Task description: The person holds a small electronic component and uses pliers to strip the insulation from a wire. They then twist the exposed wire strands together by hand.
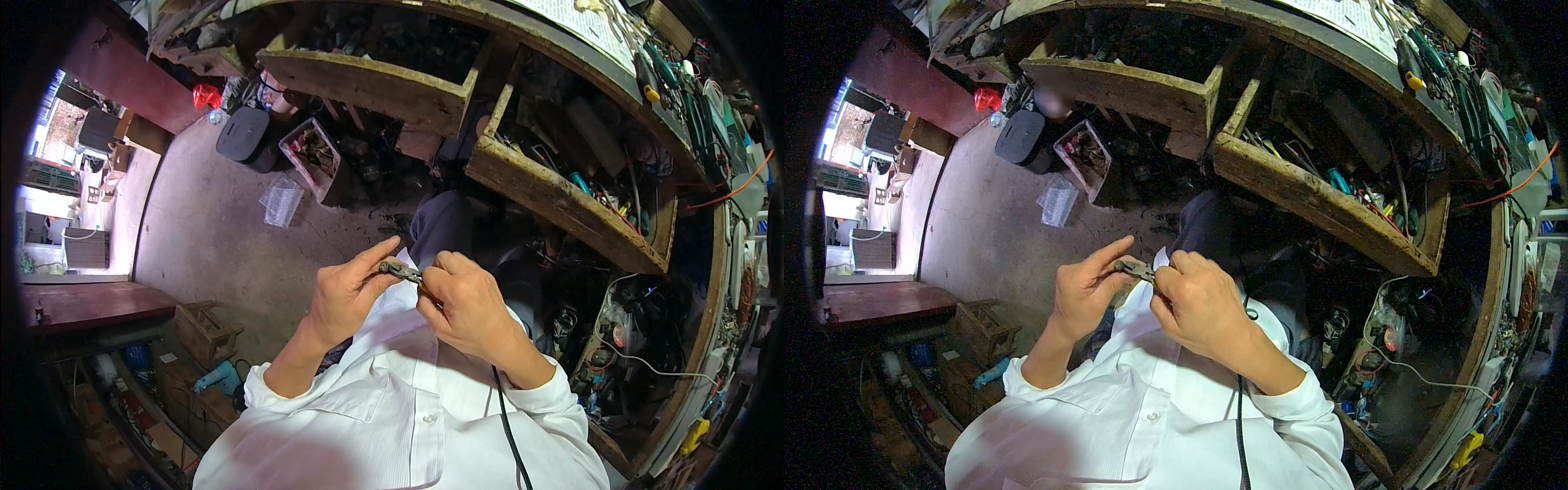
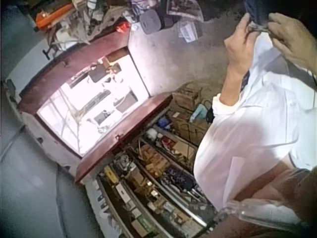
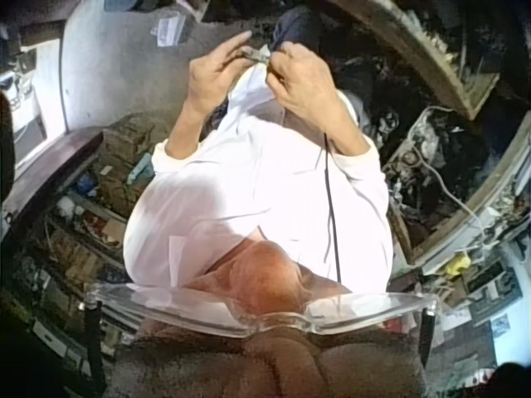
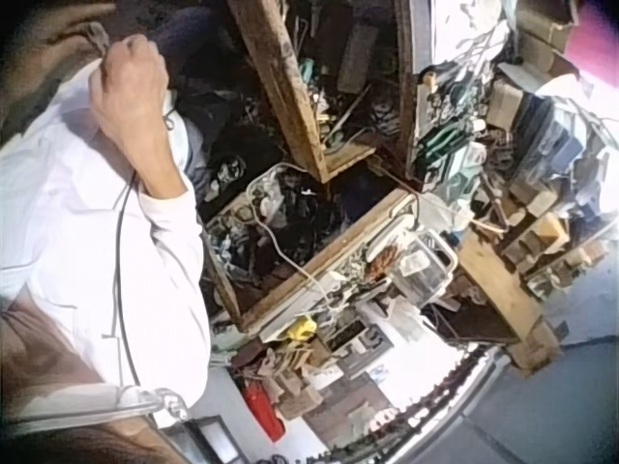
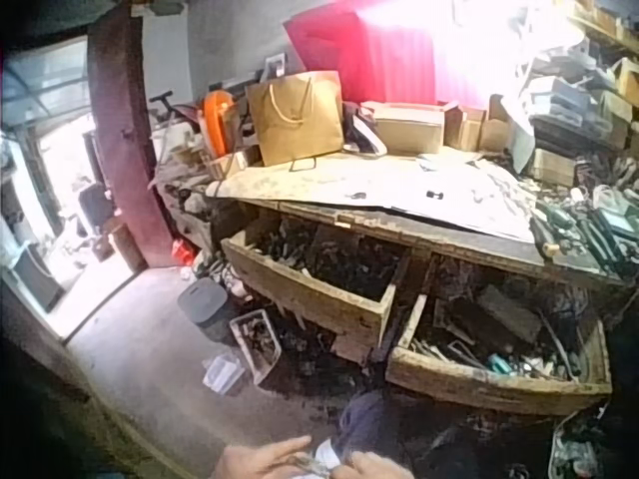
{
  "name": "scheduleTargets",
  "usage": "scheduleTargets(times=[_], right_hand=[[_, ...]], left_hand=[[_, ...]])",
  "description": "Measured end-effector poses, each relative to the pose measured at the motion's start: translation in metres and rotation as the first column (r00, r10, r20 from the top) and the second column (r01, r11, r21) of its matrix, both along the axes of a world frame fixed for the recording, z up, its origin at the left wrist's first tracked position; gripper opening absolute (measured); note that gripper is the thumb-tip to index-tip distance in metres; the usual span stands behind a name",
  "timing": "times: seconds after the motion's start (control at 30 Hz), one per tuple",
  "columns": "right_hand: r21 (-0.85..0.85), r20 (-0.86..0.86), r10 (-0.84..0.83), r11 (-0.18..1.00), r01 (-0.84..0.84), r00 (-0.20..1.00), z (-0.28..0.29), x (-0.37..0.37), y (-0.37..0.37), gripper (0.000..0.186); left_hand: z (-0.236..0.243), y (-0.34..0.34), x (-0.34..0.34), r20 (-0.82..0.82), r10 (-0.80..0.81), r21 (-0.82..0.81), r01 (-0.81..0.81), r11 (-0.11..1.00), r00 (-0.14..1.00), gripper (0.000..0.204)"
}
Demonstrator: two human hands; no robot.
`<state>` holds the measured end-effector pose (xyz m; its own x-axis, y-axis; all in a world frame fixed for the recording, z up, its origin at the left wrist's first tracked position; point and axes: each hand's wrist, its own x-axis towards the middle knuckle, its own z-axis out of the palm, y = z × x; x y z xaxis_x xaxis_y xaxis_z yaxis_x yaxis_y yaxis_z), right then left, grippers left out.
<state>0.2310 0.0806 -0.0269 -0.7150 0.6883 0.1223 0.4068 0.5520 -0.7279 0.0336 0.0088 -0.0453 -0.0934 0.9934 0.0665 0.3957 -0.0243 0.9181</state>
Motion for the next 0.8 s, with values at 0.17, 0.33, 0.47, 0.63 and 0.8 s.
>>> scheduleTargets(times=[0.17, 0.33, 0.47, 0.63, 0.8], right_hand=[[0.11, -0.034, -0.069, 0.991, 0.072, 0.997, -0.011, -0.003, -0.01, 0.016], [-0.05, -0.146, -0.11, 0.993, 0.104, 0.983, -0.02, -0.003, -0.01, 0.018], [-0.164, -0.19, -0.18, 0.975, 0.149, 0.965, -0.019, -0.002, -0.006, 0.019], [-0.078, -0.17, -0.164, 0.985, 0.153, 0.972, -0.01, 0.0, -0.002, 0.019], [0.029, -0.154, -0.088, 0.995, 0.094, 0.984, -0.008, -0.002, -0.001, 0.017]], left_hand=[[0.004, 0.001, 0.0, -0.103, -0.012, 0.027, 0.014, 1.0, 0.995, 0.045], [-0.002, 0.0, 0.007, 0.232, 0.014, -0.059, 0.0, 0.998, 0.973, 0.04], [-0.01, 0.001, 0.009, 0.611, 0.067, -0.104, -0.004, 0.995, 0.789, 0.028], [-0.018, 0.001, 0.002, 0.715, 0.07, -0.122, 0.025, 0.992, 0.695, 0.021], [-0.022, 0.002, 0.001, 0.709, 0.102, -0.152, 0.01, 0.988, 0.698, 0.024]])
